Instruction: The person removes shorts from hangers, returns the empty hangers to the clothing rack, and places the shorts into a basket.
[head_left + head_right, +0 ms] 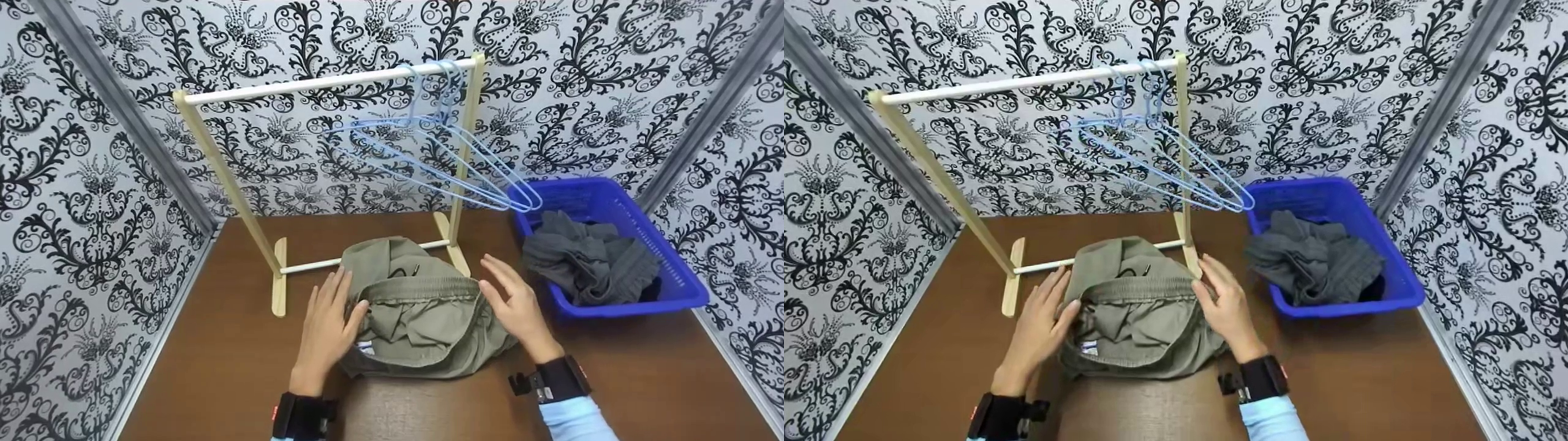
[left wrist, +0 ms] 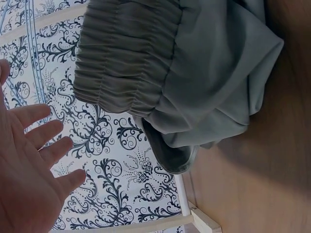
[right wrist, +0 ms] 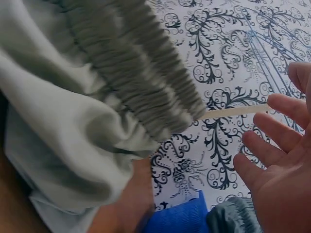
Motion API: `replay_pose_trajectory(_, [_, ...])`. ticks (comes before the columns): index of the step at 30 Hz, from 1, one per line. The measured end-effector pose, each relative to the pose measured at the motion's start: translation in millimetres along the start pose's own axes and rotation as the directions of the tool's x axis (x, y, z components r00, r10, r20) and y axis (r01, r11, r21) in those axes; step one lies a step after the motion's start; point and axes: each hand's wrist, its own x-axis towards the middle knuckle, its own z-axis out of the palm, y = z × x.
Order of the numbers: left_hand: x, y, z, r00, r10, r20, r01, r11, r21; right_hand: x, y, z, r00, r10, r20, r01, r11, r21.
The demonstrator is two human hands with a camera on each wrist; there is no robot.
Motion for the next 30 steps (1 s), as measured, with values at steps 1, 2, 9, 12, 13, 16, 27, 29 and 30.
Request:
replay_pose_trajectory(1, [-1.0, -0.5, 0.2, 1.0, -0.001, 0.002, 0.001, 1.0, -0.006, -2.0, 0.2, 1.1, 1.0, 0.001, 0.002, -0.001, 1.0, -0.002])
replay_pose_trajectory(2, [-1.9, -1.1, 0.4, 1.0, 0.0, 0.002, 0.0, 1.0, -0.008, -4.0, 0.3, 2.2, 1.0, 0.006, 0.006, -0.006, 1.0, -0.006])
replay_pose_trajectory(9, [-8.9, -3.5, 1.7, 1.0, 0.009, 0.026, -0.009, 1.0, -0.005, -17.4, 0.3, 8.7, 0.998, 0.047, 0.035, -0.045, 0.998, -0.043])
replay_pose_trajectory(12, [-12.1, -4.2, 2.6, 0.999, 0.012, 0.032, -0.011, 1.0, -0.007, -22.5, 1.1, 10.9, 0.997, 0.064, 0.047, -0.062, 0.997, -0.054])
replay_pose_trajectory(13, [-13.2, -4.7, 3.1, 0.999, 0.011, 0.032, -0.011, 1.0, -0.004, -23.9, 1.5, 11.5, 0.996, 0.07, 0.05, -0.067, 0.996, -0.06])
replay_pose_trajectory(16, [-16.1, -6.7, 4.9, 0.999, 0.016, 0.031, -0.016, 1.0, 0.006, -27.9, 2.3, 12.9, 0.994, 0.091, 0.056, -0.086, 0.993, -0.078])
replay_pose_trajectory(27, [-28.7, -12.6, 8.5, 0.996, -0.015, 0.089, 0.014, 1.0, 0.013, -36.1, 3.6, 14.9, 0.988, 0.134, 0.077, -0.125, 0.986, -0.109])
replay_pose_trajectory(29, [-31.2, -13.2, 8.5, 0.993, -0.035, 0.116, 0.034, 0.999, 0.009, -37.0, 3.2, 15.0, 0.985, 0.147, 0.086, -0.137, 0.984, -0.111])
replay_pose_trajectory(30, [-32.4, -13.7, 8.6, 0.991, -0.039, 0.127, 0.038, 0.999, 0.011, -37.4, 3.0, 14.9, 0.984, 0.152, 0.09, -0.142, 0.984, -0.112])
